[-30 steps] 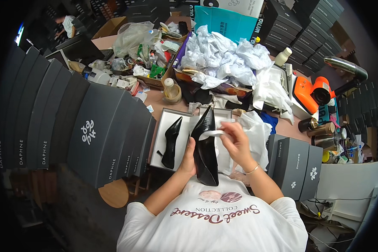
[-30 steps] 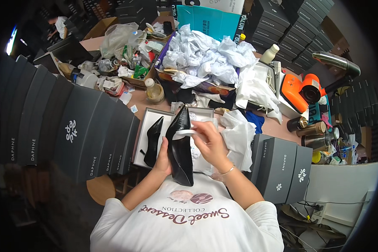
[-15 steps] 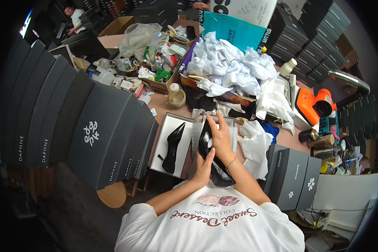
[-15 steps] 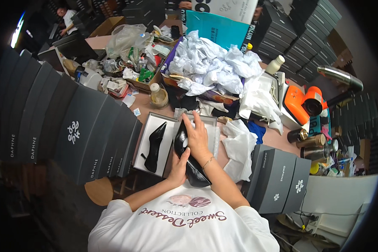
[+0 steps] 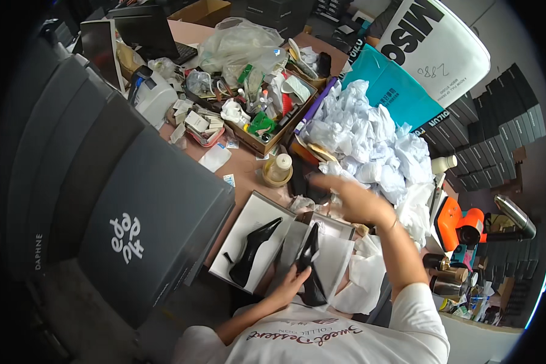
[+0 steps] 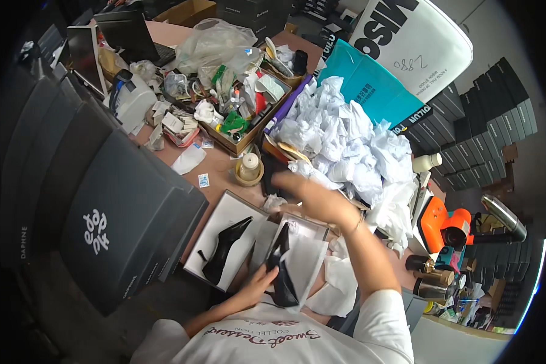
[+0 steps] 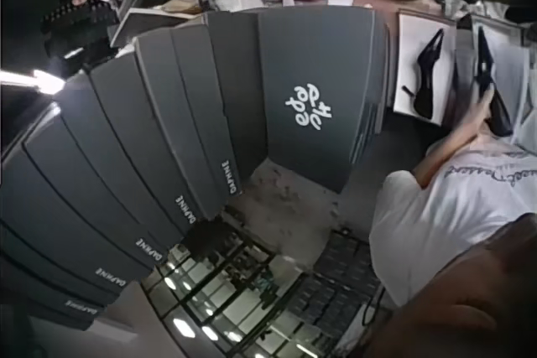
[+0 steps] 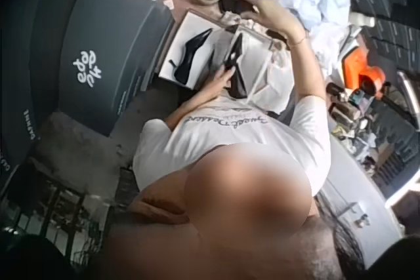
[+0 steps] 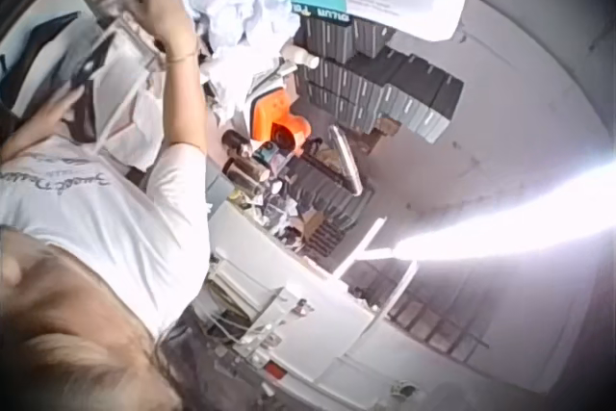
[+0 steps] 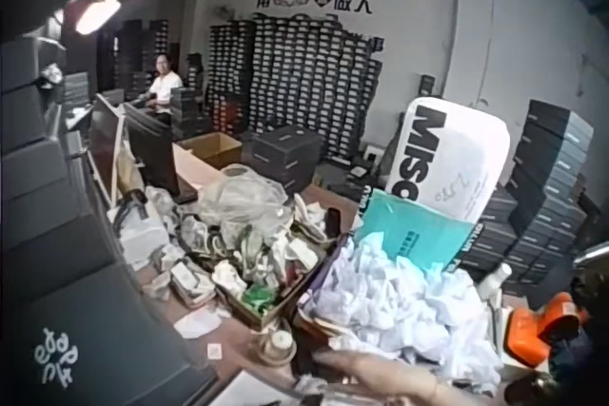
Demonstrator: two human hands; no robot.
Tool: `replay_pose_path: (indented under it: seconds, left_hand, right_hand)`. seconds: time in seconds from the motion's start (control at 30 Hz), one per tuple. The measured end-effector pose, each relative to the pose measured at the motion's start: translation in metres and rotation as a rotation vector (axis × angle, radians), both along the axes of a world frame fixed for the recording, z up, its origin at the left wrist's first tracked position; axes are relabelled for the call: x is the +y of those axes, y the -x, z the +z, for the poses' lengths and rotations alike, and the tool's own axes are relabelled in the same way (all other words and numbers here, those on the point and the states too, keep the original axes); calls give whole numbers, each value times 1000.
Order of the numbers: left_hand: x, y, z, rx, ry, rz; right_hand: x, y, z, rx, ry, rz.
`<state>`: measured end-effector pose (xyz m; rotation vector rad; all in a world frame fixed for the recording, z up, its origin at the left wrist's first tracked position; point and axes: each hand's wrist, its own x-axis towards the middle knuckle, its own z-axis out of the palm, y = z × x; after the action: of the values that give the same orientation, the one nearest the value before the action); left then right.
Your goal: Packaging black high-heeled shoes into boxes with protective materials.
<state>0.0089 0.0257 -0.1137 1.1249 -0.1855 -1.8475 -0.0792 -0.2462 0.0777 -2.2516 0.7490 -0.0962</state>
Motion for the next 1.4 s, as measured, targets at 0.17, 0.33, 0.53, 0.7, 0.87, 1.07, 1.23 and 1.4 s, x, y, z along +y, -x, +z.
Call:
replay_pose_path:
  seconds: [0.17, 0.33, 0.53, 0.7, 0.87, 1.07, 1.23, 1.4]
  left_hand:
    - [2, -72, 32, -836, 380, -306]
    - [-15, -133, 4, -1357, 243, -237]
    - [-24, -139, -35, -1324, 211, -432]
    - [-29, -166, 9, -828, 202, -418]
    - [-29, -139, 79, 157, -34, -96]
    - [-27, -50, 103, 360, -58, -265]
    - [-5, -17, 72, 163, -159, -406]
    - [-16, -3, 127, 283, -140, -530]
  right_hand:
    - [-206, -6, -78, 60, 415, -649]
    - [-255, -6, -195, 161, 444, -909]
    - [-236, -17, -144, 21, 432, -963]
    - [-166, 19, -20, -410, 342, -936]
    - [32, 24, 31, -549, -359, -692]
    - [238, 57, -37, -428, -397, -862]
    - [296, 73, -45, -325, 168, -719]
    - [325, 89, -35, -215, 382, -580]
